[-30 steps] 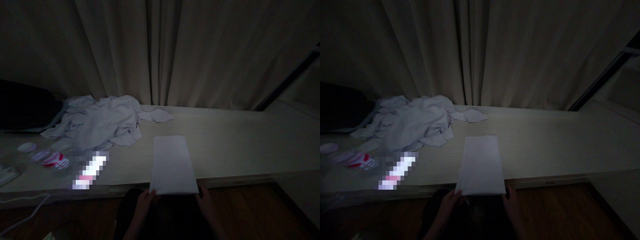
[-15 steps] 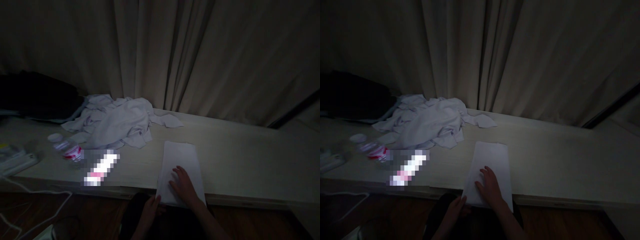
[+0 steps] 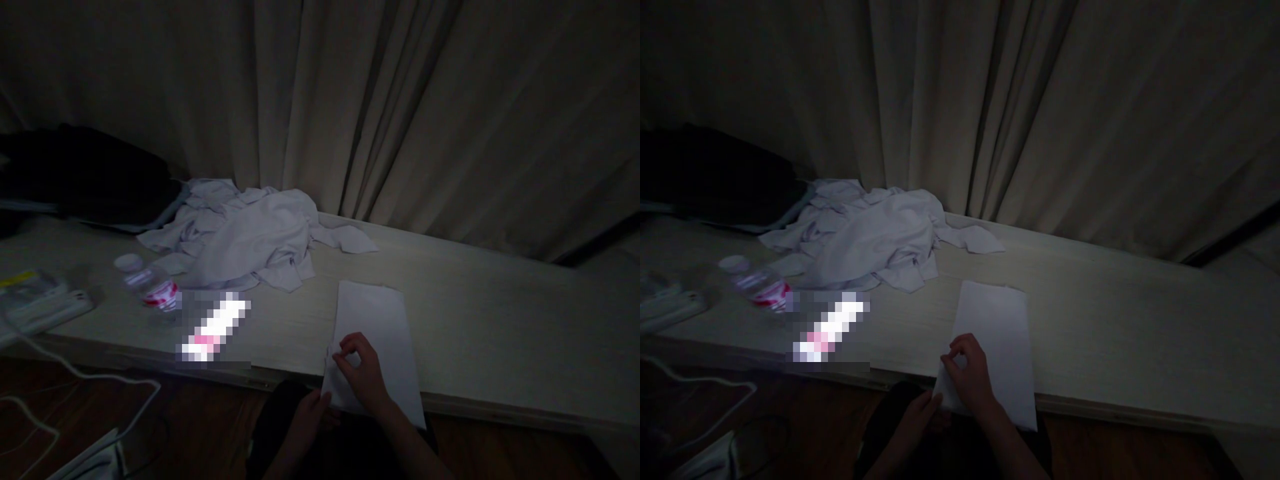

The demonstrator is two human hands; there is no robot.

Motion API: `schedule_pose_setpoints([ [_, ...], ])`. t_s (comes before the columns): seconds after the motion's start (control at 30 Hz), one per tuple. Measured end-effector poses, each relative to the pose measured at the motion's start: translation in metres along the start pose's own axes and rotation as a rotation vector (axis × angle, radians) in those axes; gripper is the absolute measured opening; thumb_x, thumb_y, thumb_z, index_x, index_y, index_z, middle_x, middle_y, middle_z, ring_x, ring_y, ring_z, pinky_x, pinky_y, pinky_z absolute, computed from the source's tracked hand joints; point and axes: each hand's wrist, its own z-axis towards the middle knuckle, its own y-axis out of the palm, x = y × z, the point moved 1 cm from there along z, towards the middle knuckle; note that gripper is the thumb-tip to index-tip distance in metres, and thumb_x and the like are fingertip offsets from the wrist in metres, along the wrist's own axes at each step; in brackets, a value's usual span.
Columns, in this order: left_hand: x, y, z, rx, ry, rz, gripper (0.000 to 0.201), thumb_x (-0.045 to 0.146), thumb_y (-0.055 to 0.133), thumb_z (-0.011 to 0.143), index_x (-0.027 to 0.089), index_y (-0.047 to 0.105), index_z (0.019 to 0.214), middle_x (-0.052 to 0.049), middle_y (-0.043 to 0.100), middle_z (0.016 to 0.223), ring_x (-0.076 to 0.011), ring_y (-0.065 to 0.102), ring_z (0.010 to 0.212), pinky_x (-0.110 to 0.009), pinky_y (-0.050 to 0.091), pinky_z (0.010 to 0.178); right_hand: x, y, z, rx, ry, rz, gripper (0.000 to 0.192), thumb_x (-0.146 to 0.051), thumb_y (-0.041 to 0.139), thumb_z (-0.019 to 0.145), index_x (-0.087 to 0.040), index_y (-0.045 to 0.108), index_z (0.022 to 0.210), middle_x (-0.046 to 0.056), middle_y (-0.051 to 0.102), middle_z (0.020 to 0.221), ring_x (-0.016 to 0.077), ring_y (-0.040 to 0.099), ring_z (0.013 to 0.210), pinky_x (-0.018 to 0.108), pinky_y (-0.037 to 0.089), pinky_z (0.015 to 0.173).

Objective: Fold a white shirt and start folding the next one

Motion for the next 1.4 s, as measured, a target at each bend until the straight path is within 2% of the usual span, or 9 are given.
schedule_pose_setpoints([
  [0.17,-0.007,-0.001,0.004,-0.001,0.023,-0.012,0.064,0.071,0.061,0.058,0.015,0.058,0.089,-0.004,0.070,0.064,-0.0163,0.065,0.057,-0.026,0.045,0.054,0.002,-0.001,-0.002,0.015,0.036,0.022,0.012,-0.023,0.063,0.074,-0.021,0.053,0.067,-0.001,0.056,0.075,0.0135,0.053,0.071,0.027,0.043,0.066],
  [0.43,-0.011,-0.001,0.006,0.014,0.024,-0.038,0.068,0.074,0.062,0.051,0.015,0.057,0.084,-0.003,0.068,0.060,-0.0158,0.064,0.054,-0.024,0.043,0.050,0.020,-0.006,-0.006,0.037,0.161,-0.011,0.017,-0.029,0.063,0.074,-0.021,0.051,0.065,-0.002,0.055,0.069,0.0134,0.051,0.067,0.027,0.042,0.065],
  [0.67,0.000,0.006,0.001,0.063,-0.002,-0.042,0.072,0.076,0.063,0.047,0.015,0.057,0.084,-0.002,0.066,0.058,-0.0150,0.062,0.050,-0.024,0.041,0.048,0.032,-0.008,-0.007,0.047,0.139,-0.097,0.015,-0.027,0.060,0.075,-0.021,0.050,0.065,-0.003,0.055,0.066,0.0139,0.051,0.065,0.027,0.042,0.063],
  [0.8,0.006,0.012,-0.001,0.112,-0.009,-0.006,0.072,0.080,0.055,0.049,0.016,0.055,0.082,-0.002,0.066,0.057,-0.0151,0.062,0.048,-0.024,0.040,0.048,0.043,-0.005,-0.003,-0.023,0.103,-0.184,0.011,-0.028,0.057,0.076,-0.022,0.052,0.068,-0.001,0.056,0.070,0.0150,0.053,0.068,0.028,0.044,0.065],
  [0.87,0.006,0.014,-0.003,0.131,-0.001,0.000,0.072,0.081,0.052,0.051,0.016,0.055,0.081,-0.003,0.066,0.056,-0.0153,0.061,0.048,-0.025,0.040,0.048,0.050,-0.003,0.001,-0.064,0.087,-0.216,0.008,-0.029,0.058,0.075,-0.022,0.055,0.077,0.001,0.060,0.080,0.0170,0.056,0.077,0.031,0.046,0.072],
  [0.97,0.004,0.014,-0.003,0.136,0.016,-0.013,0.074,0.082,0.050,0.051,0.016,0.056,0.082,-0.003,0.066,0.055,-0.0155,0.061,0.047,-0.025,0.040,0.048,0.061,0.002,0.008,-0.109,0.080,-0.297,0.035,-0.033,0.062,0.073,-0.020,0.056,0.105,0.009,0.060,0.110,0.0233,0.055,0.104,0.040,0.044,0.091],
  [1.1,0.000,0.014,-0.001,0.119,0.035,-0.028,0.076,0.082,0.052,0.050,0.014,0.058,0.084,-0.003,0.066,0.057,-0.0149,0.061,0.050,-0.025,0.041,0.049,0.082,0.013,0.013,-0.239,0.078,-0.463,0.074,-0.043,0.069,0.068,-0.016,0.042,0.132,0.017,0.036,0.143,0.0317,0.029,0.134,0.051,0.026,0.108],
  [1.2,0.000,0.013,-0.001,0.110,0.054,-0.025,0.074,0.082,0.055,0.047,0.014,0.058,0.079,-0.003,0.065,0.057,-0.0149,0.061,0.050,-0.024,0.041,0.048,0.097,0.020,0.013,-0.326,0.106,-0.546,0.087,-0.047,0.070,0.066,-0.013,0.035,0.137,0.019,0.026,0.148,0.0322,0.018,0.138,0.052,0.018,0.111],
  [1.4,0.001,0.011,-0.003,0.095,0.077,-0.005,0.069,0.079,0.055,0.053,0.015,0.058,0.077,-0.003,0.066,0.057,-0.0165,0.061,0.051,-0.026,0.042,0.048,0.112,0.023,0.009,-0.343,0.126,-0.582,0.092,-0.057,0.066,0.066,-0.015,0.030,0.140,0.017,0.021,0.150,0.0306,0.015,0.139,0.052,0.017,0.112],
])
